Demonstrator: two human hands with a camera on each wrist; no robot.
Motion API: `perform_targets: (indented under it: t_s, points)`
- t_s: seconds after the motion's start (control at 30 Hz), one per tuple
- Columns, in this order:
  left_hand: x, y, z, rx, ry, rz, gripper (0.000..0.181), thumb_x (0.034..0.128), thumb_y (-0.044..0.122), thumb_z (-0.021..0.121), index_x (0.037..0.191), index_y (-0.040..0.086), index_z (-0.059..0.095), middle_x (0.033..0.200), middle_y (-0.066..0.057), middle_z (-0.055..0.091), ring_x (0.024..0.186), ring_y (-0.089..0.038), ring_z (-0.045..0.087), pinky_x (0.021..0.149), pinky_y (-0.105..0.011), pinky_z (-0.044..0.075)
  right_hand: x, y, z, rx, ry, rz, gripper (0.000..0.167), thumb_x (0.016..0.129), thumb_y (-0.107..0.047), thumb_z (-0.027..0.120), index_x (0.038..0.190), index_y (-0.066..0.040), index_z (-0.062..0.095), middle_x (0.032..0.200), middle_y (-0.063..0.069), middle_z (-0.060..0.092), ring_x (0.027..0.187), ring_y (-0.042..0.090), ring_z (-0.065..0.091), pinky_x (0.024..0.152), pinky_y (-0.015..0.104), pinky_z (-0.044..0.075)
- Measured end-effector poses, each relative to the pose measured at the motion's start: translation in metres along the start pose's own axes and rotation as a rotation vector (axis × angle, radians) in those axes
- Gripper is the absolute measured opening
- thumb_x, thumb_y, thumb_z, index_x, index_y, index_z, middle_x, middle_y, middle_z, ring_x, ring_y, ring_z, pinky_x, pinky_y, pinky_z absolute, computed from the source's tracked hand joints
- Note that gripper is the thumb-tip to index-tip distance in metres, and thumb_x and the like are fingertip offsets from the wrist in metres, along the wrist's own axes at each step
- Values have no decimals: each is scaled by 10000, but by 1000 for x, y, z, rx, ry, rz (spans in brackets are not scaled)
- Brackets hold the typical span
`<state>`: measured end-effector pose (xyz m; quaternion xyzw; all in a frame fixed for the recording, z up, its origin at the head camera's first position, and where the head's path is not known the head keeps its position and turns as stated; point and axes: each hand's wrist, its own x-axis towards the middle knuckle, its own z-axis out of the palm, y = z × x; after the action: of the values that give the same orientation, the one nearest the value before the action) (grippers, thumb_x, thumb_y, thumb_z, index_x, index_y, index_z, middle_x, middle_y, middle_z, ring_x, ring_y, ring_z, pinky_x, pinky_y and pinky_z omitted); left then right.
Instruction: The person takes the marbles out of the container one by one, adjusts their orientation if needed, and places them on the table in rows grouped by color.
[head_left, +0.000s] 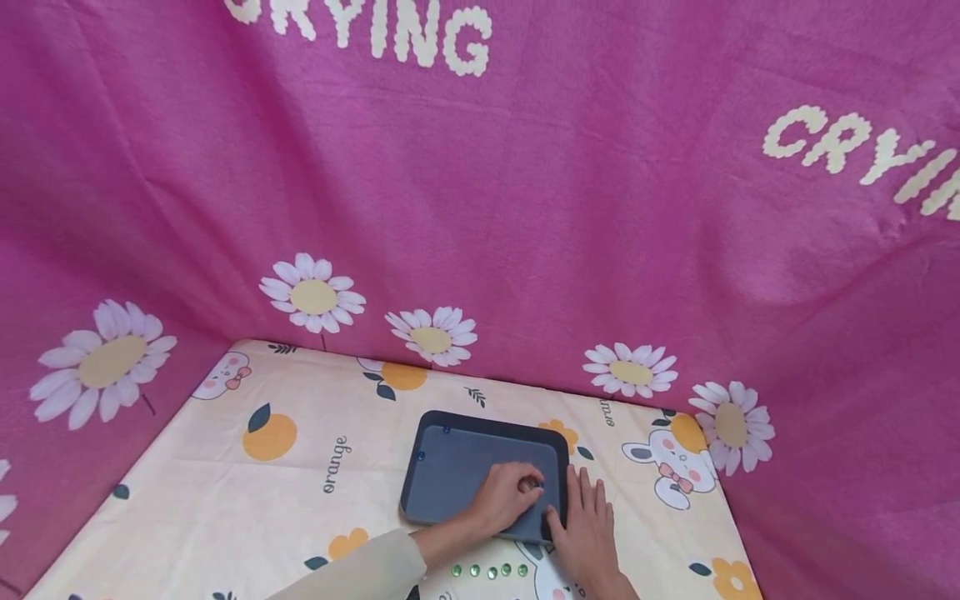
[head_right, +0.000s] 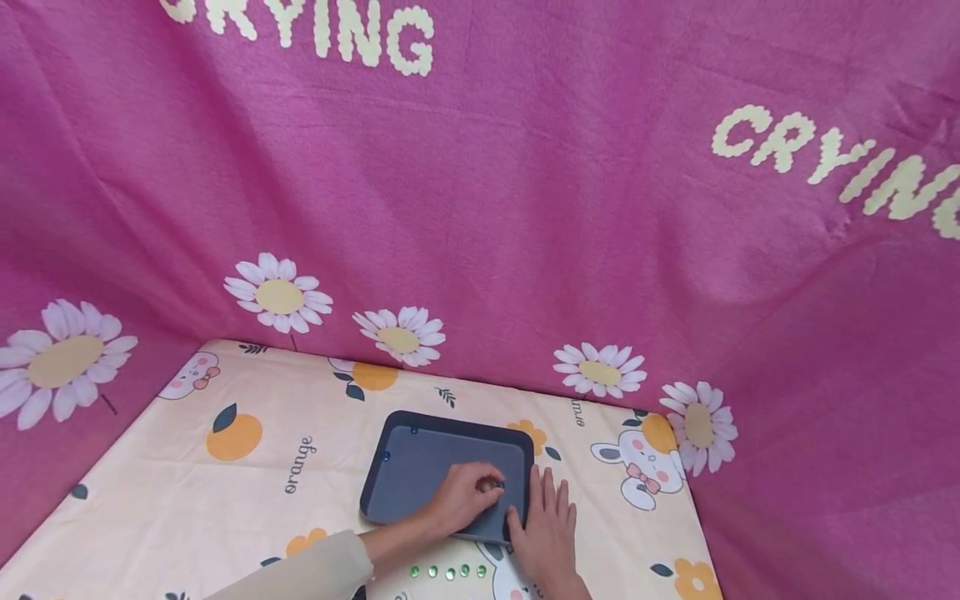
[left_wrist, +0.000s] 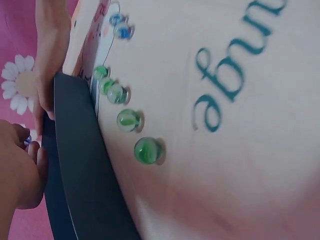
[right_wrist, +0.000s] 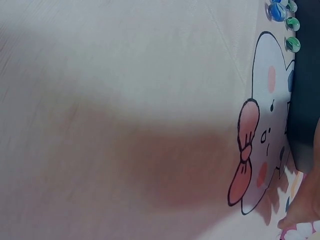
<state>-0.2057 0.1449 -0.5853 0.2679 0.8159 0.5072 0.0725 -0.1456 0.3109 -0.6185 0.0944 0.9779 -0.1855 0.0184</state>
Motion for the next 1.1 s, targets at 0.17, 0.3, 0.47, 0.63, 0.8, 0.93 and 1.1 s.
perform_targets:
  t_s: [0.17, 0.3, 0.47, 0.63, 0.8, 0.93, 1.1]
  points:
    - [-15, 6, -6, -100, -41, -15, 166, 913, 63, 720, 1076, 39, 730, 845, 114, 661, 702, 25, 594, 644, -191, 505, -1, -1, 0, 0, 2, 4, 794, 975, -413, 541, 1580, -40, 189, 1610, 266, 141, 1450, 518, 56, 1105, 707, 88]
    - [-30, 9, -12, -165, -72, -13, 172, 918, 58, 710, 1088, 39, 727, 843, 132, 651, 721, 10, 606, 650, -194, 517, -1, -2, -1, -4, 13, 3, 792, 973, -413, 542, 1579, -42, 194, 1609, 268, 146, 1448, 520, 63, 1108, 703, 87]
    - [-50, 12, -15, -169, -78, -8, 161, 899, 64, 732, 1060, 57, 743, 845, 150, 649, 732, 25, 606, 664, -186, 519, -1, -1, 0, -9, 24, -2, 783, 974, -411, 541, 1577, -46, 201, 1605, 266, 160, 1448, 518, 73, 1112, 699, 88]
    - [-67, 13, -16, -150, -92, 7, 142, 881, 74, 755, 1022, 84, 758, 844, 147, 638, 734, 36, 584, 657, -179, 504, -2, -1, 1, -16, 19, -2, 791, 976, -418, 544, 1582, -53, 191, 1612, 258, 147, 1452, 514, 63, 1115, 694, 82]
    - [-80, 7, -13, -142, -107, 39, 116, 867, 57, 757, 982, 71, 764, 834, 165, 624, 740, 51, 561, 671, -167, 499, -3, -3, -1, -22, 15, 3, 794, 976, -415, 549, 1582, -49, 188, 1612, 262, 141, 1452, 516, 62, 1120, 687, 81]
    - [-91, 4, -10, -142, -136, -3, 105, 863, 51, 757, 968, 65, 759, 816, 169, 617, 722, 53, 551, 664, -165, 491, -3, -3, -2, -26, 16, 6, 794, 977, -409, 550, 1583, -50, 184, 1611, 263, 141, 1452, 515, 62, 1124, 681, 82]
    - [-103, 1, -7, -168, -190, -110, 83, 865, 64, 745, 945, 83, 752, 786, 163, 595, 697, 33, 542, 650, -191, 483, -2, -3, -1, -18, 12, 8, 791, 976, -409, 547, 1582, -50, 187, 1611, 263, 140, 1450, 516, 62, 1122, 684, 81]
